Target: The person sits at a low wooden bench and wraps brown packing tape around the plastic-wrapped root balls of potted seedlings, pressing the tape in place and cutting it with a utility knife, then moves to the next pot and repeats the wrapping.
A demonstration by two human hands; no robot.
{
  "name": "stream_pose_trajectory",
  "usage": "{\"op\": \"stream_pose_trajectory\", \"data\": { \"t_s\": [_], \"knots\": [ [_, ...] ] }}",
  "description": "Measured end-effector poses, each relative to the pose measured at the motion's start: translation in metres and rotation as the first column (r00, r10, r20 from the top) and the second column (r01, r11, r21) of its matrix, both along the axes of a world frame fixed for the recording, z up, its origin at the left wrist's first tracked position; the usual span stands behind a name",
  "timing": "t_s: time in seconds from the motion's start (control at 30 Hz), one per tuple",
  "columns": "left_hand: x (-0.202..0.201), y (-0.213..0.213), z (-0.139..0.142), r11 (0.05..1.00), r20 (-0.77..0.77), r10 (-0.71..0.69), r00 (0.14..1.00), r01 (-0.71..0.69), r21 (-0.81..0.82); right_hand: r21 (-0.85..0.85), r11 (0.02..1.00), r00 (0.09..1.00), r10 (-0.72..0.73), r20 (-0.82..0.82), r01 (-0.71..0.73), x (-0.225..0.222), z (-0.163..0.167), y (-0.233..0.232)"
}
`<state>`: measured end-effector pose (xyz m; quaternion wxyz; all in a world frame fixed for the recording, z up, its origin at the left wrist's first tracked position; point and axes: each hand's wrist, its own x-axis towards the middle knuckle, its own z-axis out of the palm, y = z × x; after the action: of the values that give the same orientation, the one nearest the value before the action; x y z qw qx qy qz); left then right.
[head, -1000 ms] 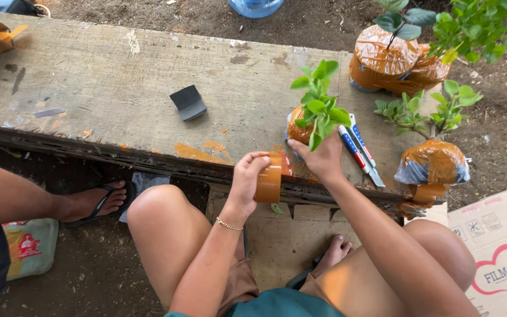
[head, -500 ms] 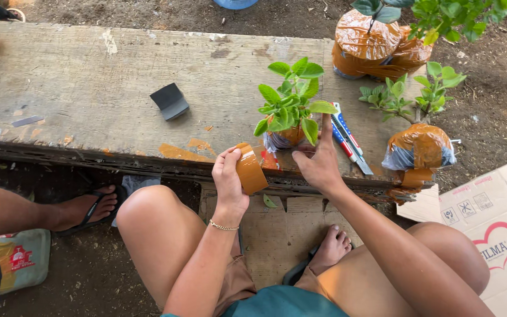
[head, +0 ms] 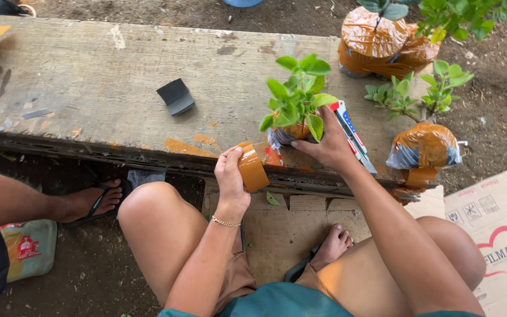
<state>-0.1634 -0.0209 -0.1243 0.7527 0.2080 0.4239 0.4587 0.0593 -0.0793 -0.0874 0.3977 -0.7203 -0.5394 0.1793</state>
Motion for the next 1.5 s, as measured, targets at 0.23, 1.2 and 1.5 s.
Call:
{"op": "stream_pose_trajectory", "data": {
  "t_s": [0.23, 1.2, 1.5],
  "knots": [
    [-0.005, -0.002, 0.002, 0.999, 0.013, 0.032, 0.999, -0.032, 0.018, 0.095, 0.992, 0.996, 0.084, -0.024, -0.081, -0.009, 0.011, 0.014],
    [0.003, -0.005, -0.004, 0.998, 0.004, -0.062, 0.998, 0.062, -0.001, 0.005, 0.943, 0.929, -0.33, 0.165, 0.334, 0.0, 0.022, 0.043],
    [0.004, -0.006, 0.001, 0.997, 0.014, -0.075, 0.997, 0.075, 0.007, 0.003, 0.943, 0.942, -0.334, -0.022, 0.334, 0.002, 0.028, 0.04]
  ]
}}
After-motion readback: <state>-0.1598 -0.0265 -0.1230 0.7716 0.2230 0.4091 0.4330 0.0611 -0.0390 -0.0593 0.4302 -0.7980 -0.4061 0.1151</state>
